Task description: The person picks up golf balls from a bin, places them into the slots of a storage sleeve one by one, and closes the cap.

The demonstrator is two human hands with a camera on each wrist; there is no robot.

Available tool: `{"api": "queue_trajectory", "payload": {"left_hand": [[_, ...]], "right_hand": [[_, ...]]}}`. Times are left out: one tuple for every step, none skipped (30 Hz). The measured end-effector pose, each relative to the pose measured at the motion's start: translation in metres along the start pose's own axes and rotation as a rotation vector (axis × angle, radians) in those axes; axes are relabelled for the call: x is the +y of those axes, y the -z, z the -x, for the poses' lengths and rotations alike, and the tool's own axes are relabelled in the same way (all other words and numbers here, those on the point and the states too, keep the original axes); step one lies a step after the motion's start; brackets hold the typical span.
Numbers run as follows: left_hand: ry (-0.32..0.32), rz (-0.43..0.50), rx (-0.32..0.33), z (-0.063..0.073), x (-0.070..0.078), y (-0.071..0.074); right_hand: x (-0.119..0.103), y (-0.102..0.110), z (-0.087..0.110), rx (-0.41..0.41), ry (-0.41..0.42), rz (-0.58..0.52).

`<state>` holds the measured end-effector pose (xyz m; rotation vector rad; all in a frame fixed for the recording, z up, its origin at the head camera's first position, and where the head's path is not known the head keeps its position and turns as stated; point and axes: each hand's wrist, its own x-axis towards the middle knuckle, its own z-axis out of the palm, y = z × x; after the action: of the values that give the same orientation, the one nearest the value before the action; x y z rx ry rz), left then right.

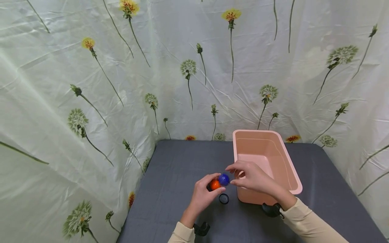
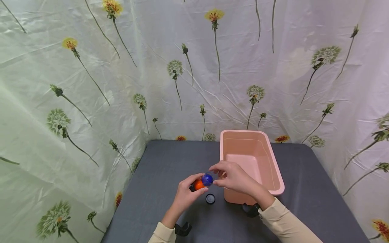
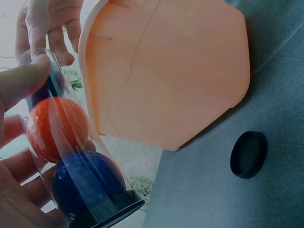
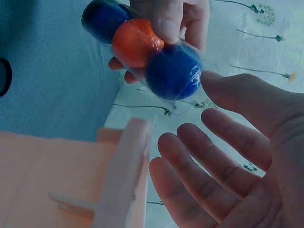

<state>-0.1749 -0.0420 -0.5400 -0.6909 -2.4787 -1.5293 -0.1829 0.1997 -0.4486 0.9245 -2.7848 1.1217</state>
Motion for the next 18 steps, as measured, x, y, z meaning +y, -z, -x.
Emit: {"api": "queue_trajectory", "payload": {"left_hand": [[0.003, -0.001, 0.002, 0.0, 0.0, 0.0], [0.005, 0.001, 0.005, 0.001, -0.001, 0.0], [0.009, 0.002, 0.009, 0.001, -0.001, 0.001], [0.013, 0.004, 0.014, 0.001, -0.002, 0.001], [0.013, 0.006, 0.019, 0.002, -0.002, 0.001], [0.015, 0.007, 0.025, 0.002, -0.003, 0.002], [0.017, 0.011, 0.03, 0.003, -0.004, 0.002], [0.017, 0.013, 0.036, 0.003, -0.004, 0.002], [0.017, 0.017, 0.042, 0.004, -0.005, 0.003], [0.016, 0.023, 0.046, 0.004, -0.006, 0.003], [0.014, 0.029, 0.05, 0.005, -0.007, 0.004], [0.015, 0.035, 0.054, 0.006, -0.008, 0.005], [0.014, 0.04, 0.059, 0.007, -0.008, 0.005], [0.01, 0.04, 0.066, 0.007, -0.009, 0.006], [0.009, 0.042, 0.071, 0.008, -0.009, 0.007], [0.012, 0.046, 0.076, 0.009, -0.01, 0.008], [0.015, 0.049, 0.084, 0.011, -0.01, 0.009], [0.017, 0.048, 0.092, 0.012, -0.011, 0.01]], "right_hand": [[-0.001, -0.001, 0.0, 0.004, 0.001, -0.003], [-0.001, -0.002, 0.0, 0.008, 0.002, -0.005], [-0.002, -0.003, 0.0, 0.014, 0.003, -0.005], [-0.002, -0.004, 0.001, 0.021, 0.004, -0.01], [-0.003, -0.005, 0.001, 0.028, 0.004, -0.017], [-0.003, -0.006, 0.001, 0.035, 0.004, -0.026], [-0.004, -0.007, 0.002, 0.042, 0.004, -0.039], [-0.004, -0.008, 0.003, 0.051, 0.003, -0.049], [-0.005, -0.01, 0.004, 0.061, 0.001, -0.059], [-0.005, -0.011, 0.005, 0.073, -0.001, -0.067], [-0.005, -0.013, 0.007, 0.086, -0.002, -0.075], [-0.006, -0.015, 0.008, 0.101, 0.0, -0.08], [-0.006, -0.017, 0.009, 0.117, 0.003, -0.082], [-0.007, -0.019, 0.011, 0.135, 0.006, -0.082], [-0.007, -0.021, 0.012, 0.152, 0.01, -0.085], [-0.008, -0.024, 0.013, 0.17, 0.012, -0.084], [-0.008, -0.026, 0.015, 0.187, 0.014, -0.081], [-0.009, -0.029, 0.016, 0.205, 0.01, -0.081]]}}
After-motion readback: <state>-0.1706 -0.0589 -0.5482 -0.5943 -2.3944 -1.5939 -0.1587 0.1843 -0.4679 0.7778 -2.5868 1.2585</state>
